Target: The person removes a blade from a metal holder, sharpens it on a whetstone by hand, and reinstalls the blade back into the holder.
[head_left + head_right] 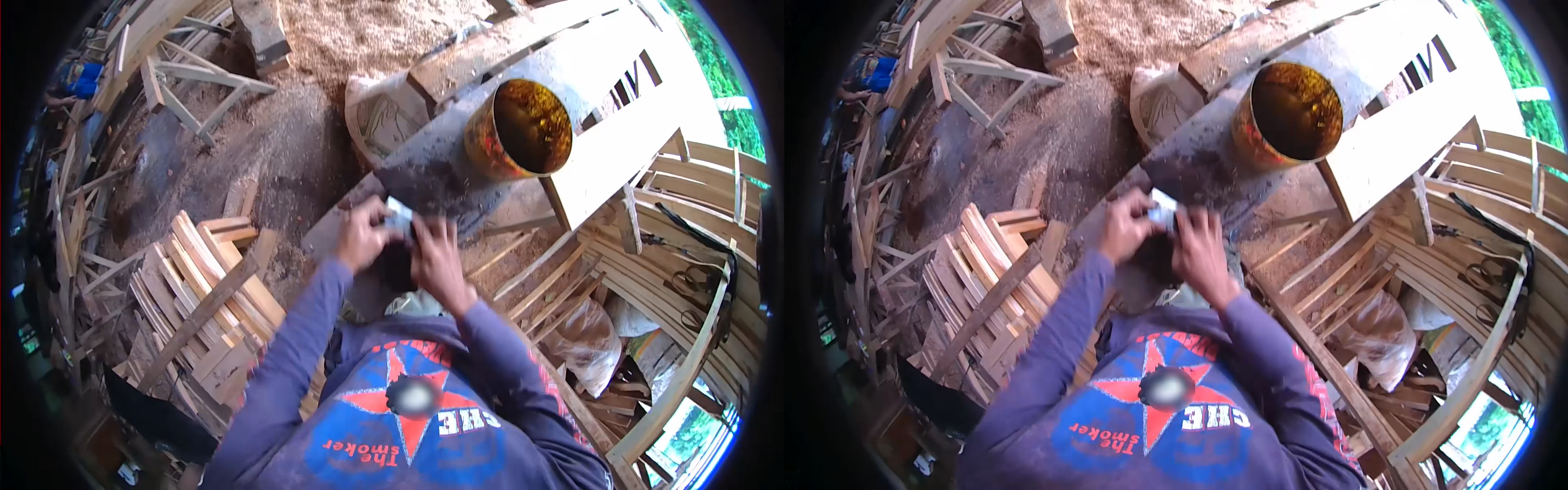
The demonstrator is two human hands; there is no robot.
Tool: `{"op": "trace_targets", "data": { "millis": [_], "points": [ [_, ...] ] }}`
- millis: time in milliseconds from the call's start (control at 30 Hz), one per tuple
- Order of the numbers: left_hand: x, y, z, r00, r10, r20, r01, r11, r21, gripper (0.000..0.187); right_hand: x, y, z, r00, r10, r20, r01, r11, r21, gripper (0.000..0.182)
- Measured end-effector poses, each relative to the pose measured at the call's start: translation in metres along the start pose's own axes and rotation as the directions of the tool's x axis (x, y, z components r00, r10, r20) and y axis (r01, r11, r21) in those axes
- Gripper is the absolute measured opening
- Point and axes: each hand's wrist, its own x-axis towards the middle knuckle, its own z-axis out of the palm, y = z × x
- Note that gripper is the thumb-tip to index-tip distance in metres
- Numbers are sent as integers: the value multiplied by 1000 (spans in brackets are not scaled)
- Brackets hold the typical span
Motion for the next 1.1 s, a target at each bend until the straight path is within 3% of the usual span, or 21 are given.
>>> {"op": "trace_targets", "data": {
  "millis": [33, 67, 133, 200, 267, 300, 333, 467, 533, 600, 633, 733, 767, 800, 867, 900, 933, 1000, 1033, 1067, 1100],
  "points": [
    [16, 16, -10, 1000, 10, -16, -6, 980, 199, 33, 16, -2, 1, 1000, 24, -13, -23, 1000, 3, 44],
    [17, 31, -14, 999, -35, 1, 34, 976, 213, 35, 15, -3, 1, 999, 34, -11, -34, 999, -1, 45],
    [-11, 3, 0, 997, 45, 56, -45, 999, 10, 36, -17, 3, -4, 999, 4, 43, -2, 1000, -30, 50],
    [-41, 20, 3, 984, -169, 56, 155, 968, 199, 31, -49, 2, -4, 996, 1, 92, 3, 999, -36, 58],
    [-12, 16, 0, 992, 128, 17, -128, 992, -11, 31, -16, 2, 1, 999, -49, 9, 49, 998, -28, 54],
    [12, 0, -7, 989, 145, 14, -145, 986, 85, 31, 5, -3, -1, 998, 57, 33, -58, 998, 36, 48],
    [30, 12, -18, 999, -26, 47, 21, 995, 93, 33, 20, -6, -1, 997, 77, 19, -78, 996, 39, 43],
    [-24, 2, 3, 997, 18, 79, -30, 988, 151, 34, -45, 3, 1, 998, 39, 43, -37, 998, -44, 56],
    [-19, 4, 5, 998, 2, 70, -2, 1000, 3, 35, -33, 0, 0, 1000, 0, 19, 0, 999, -36, 55],
    [14, 22, -13, 998, 26, 65, -34, 992, 121, 35, 6, 1, 3, 999, 33, 3, -33, 999, -4, 54],
    [32, 10, -22, 991, -104, 80, 95, 990, 104, 35, 20, -3, 3, 997, 78, 15, -78, 997, 17, 54],
    [-10, 6, -2, 996, 38, 78, -36, 999, -17, 35, -22, 3, -1, 999, 33, 32, -33, 999, -5, 53],
    [-30, 2, 4, 997, -37, 72, 27, 990, 139, 34, -45, 2, 1, 998, 39, 43, -37, 998, -49, 54],
    [-32, -10, 7, 992, -95, 84, 92, 995, 39, 34, -44, 0, 0, 996, 60, 62, -58, 998, -26, 56],
    [0, 11, -5, 998, 25, 60, -22, 999, -50, 34, -3, -5, -4, 1000, 30, 6, -30, 1000, 8, 53],
    [22, 21, -15, 1000, -2, 30, -1, 996, 90, 34, 19, -4, 2, 999, 47, -17, -47, 999, 0, 50],
    [30, 24, -21, 999, -28, 32, 26, 999, 44, 34, 28, -6, 2, 994, 107, 36, -107, 994, -16, 51],
    [4, 9, -10, 998, -18, 66, 22, 998, -54, 35, 1, -3, -2, 1000, 2, -8, -3, 997, -78, 51],
    [-18, -1, -4, 998, -17, 53, 9, 989, 145, 34, -25, 0, -1, 997, 42, 61, -40, 999, -33, 53],
    [-36, -16, 7, 994, -100, 38, 101, 995, -19, 33, -42, -3, -2, 996, 46, 70, -42, 998, -51, 54],
    [-27, -14, 3, 998, -48, 42, 50, 998, -37, 31, -32, -1, 1, 999, 20, 44, -17, 998, -58, 53]
  ]
}}
